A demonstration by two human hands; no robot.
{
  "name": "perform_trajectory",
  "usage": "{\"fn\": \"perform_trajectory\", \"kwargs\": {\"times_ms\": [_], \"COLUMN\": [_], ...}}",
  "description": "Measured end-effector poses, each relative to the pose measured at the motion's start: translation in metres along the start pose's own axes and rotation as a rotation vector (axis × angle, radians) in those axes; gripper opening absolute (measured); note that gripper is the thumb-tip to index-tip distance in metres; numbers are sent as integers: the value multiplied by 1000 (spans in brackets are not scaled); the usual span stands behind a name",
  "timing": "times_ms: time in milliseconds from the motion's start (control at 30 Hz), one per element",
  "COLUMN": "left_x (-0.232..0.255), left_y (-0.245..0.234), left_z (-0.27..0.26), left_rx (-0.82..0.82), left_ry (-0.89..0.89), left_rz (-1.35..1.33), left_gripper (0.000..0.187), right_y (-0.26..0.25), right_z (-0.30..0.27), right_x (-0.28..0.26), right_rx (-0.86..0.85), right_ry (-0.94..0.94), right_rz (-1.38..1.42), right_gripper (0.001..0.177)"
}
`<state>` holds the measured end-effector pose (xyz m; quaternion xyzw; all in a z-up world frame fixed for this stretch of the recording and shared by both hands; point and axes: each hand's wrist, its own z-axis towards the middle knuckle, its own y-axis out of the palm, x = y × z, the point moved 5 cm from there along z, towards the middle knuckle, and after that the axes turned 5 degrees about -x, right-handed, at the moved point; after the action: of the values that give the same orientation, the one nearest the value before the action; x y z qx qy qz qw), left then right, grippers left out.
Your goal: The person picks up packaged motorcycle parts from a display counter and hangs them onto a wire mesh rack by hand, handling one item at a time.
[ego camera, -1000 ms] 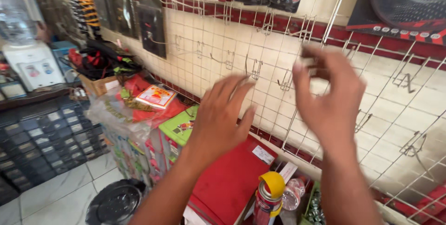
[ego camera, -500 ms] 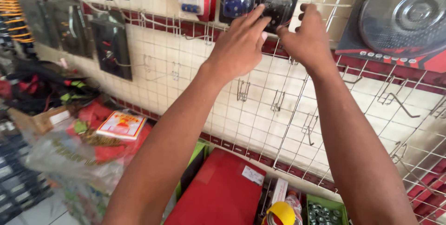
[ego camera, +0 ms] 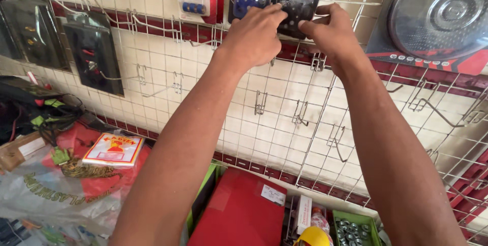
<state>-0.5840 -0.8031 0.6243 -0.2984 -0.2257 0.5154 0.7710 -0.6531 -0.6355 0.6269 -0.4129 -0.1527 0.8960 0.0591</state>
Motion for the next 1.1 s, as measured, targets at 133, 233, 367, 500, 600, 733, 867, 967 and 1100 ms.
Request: {"fn": "perform_trajectory", "kwargs": {"times_ms": [133, 233, 367, 500, 600, 733, 867, 967, 1100], "left_x": [-8, -11, -14, -14, -12, -12, -10, -7, 2], "left_y": [6, 10, 11, 8, 3, -1, -11, -21, -38], "left_z": [2, 3, 2, -2, -5, -5, -1, -1, -7], "left_rx": [-30, 0, 3, -20, -27, -23, 129, 229, 280], "left_ry": [-25, -18, -16, -30, -43, -93, -39, -37, 29], "left_rz": [78, 65, 37, 13, -49, -143, -313, -400, -568], "left_gripper": [54, 58, 59, 65, 60, 49, 45, 53, 61], "right_y": [0, 3, 2, -7, -12, -16, -21, -21, -19], "right_z": [12, 15, 17, 18, 16, 5, -9, -18, -35], "right_x": [7, 8, 8, 7, 0, -11, -26, -41, -62], "right_rx": [-2, -26, -5, 26, -8, 9, 17, 7, -19], "right_ry": [-39, -30, -5, -43, -125, -202, -212, -243, -290], "right_rz": [-27, 25, 93, 139, 141, 114, 146, 181, 191], "right_gripper": [35, 24, 16, 14, 12, 10, 9, 8, 9]}}
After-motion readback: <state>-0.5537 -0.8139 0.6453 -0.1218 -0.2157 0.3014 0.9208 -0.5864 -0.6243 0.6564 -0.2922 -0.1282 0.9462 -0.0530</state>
